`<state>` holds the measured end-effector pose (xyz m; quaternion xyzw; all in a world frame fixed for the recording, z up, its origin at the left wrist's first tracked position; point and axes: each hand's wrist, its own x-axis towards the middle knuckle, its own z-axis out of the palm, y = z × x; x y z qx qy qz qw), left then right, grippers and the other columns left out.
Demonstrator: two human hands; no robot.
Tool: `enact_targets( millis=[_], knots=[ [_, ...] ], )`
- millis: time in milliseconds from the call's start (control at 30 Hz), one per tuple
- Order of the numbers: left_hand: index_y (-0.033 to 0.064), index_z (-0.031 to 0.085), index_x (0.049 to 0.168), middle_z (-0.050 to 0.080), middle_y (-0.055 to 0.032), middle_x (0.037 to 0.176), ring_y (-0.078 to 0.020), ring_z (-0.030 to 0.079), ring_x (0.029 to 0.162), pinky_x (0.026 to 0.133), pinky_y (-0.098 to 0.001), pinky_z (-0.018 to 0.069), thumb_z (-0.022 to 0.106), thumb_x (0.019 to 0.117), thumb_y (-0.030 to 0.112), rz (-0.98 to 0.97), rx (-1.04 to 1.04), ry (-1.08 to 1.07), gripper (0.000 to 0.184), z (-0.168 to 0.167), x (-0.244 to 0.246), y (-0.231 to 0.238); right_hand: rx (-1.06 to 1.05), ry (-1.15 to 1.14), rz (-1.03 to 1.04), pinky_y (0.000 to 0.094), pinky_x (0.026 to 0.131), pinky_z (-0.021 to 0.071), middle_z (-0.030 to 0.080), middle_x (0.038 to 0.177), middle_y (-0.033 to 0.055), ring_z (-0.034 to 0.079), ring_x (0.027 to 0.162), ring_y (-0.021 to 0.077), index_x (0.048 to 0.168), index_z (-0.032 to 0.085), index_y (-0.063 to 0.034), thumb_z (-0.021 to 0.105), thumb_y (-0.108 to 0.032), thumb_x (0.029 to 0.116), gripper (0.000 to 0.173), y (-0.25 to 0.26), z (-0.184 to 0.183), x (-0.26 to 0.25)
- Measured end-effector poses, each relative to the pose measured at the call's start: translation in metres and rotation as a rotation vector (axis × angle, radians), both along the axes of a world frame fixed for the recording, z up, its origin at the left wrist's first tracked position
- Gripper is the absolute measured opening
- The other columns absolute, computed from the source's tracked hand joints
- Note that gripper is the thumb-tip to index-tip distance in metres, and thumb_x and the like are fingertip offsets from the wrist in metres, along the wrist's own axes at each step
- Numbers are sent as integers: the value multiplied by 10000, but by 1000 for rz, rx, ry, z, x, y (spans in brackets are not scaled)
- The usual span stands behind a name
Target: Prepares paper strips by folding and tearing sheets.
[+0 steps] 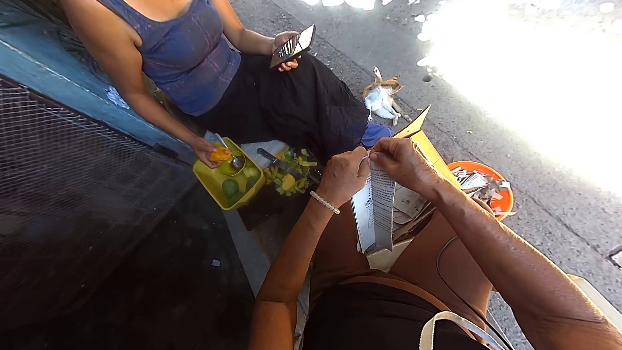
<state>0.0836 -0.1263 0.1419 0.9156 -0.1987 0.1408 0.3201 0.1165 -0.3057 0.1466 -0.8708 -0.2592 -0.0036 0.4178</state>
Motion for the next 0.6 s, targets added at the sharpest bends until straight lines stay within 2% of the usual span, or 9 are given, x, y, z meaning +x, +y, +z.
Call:
enact_targets(
  millis=[100, 200, 300, 433, 500, 567, 600],
  knots=[
    [18, 646, 834, 584, -76, 675, -179, 598, 609, 568, -323, 516, 573, 978, 37, -47, -10, -89, 162, 2, 10, 6, -23, -26, 22, 411, 598, 478, 600, 746, 63, 586, 642, 189, 912, 660, -75, 576, -160, 1048, 181, 1, 13, 2],
    [2, 659, 846, 614, -96, 707, -187, 622, 637, 601, -320, 537, 583, 983, 29, -82, 1, -154, 159, 7, 15, 14, 30, 57, 45, 410, 642, 458, 575, 701, 49, 572, 656, 170, 863, 656, -49, 580, -115, 1022, 188, 10, 17, 18],
    [3, 661, 827, 632, -95, 722, -171, 629, 646, 604, -304, 540, 587, 971, 24, -87, -28, -195, 163, 9, 13, 23, 106, 170, 57, 354, 602, 439, 544, 646, 19, 539, 602, 127, 794, 632, -72, 587, -110, 1013, 227, 19, 18, 23],
    [4, 679, 820, 644, -84, 736, -140, 628, 650, 598, -266, 543, 604, 948, 3, -46, -54, -257, 149, 12, 3, 29, 223, 341, 97, 281, 548, 442, 553, 627, 28, 533, 556, 99, 751, 604, -61, 581, -57, 1010, 261, 31, 25, 22],
    [0, 690, 827, 645, -91, 735, -154, 638, 647, 586, -272, 549, 607, 948, 14, -15, -22, -310, 147, 6, 1, 29, 327, 499, 103, 219, 524, 475, 564, 619, 18, 545, 530, 62, 760, 594, -47, 561, -4, 1009, 255, 37, 23, 21],
    [-14, 695, 839, 634, -104, 727, -182, 637, 624, 557, -295, 544, 608, 957, 22, 18, 14, -332, 150, -4, 0, 28, 457, 697, 93, 220, 534, 535, 603, 627, 20, 589, 529, 66, 785, 604, -37, 551, 32, 997, 230, 40, 14, 23],
    [-14, 695, 850, 647, -105, 737, -184, 648, 634, 575, -303, 557, 606, 966, 26, 30, 8, -300, 152, -7, -1, 30, 500, 751, 96, 230, 542, 547, 620, 638, 22, 602, 537, 73, 798, 616, -37, 562, 24, 995, 214, 39, 8, 25]
  ],
)
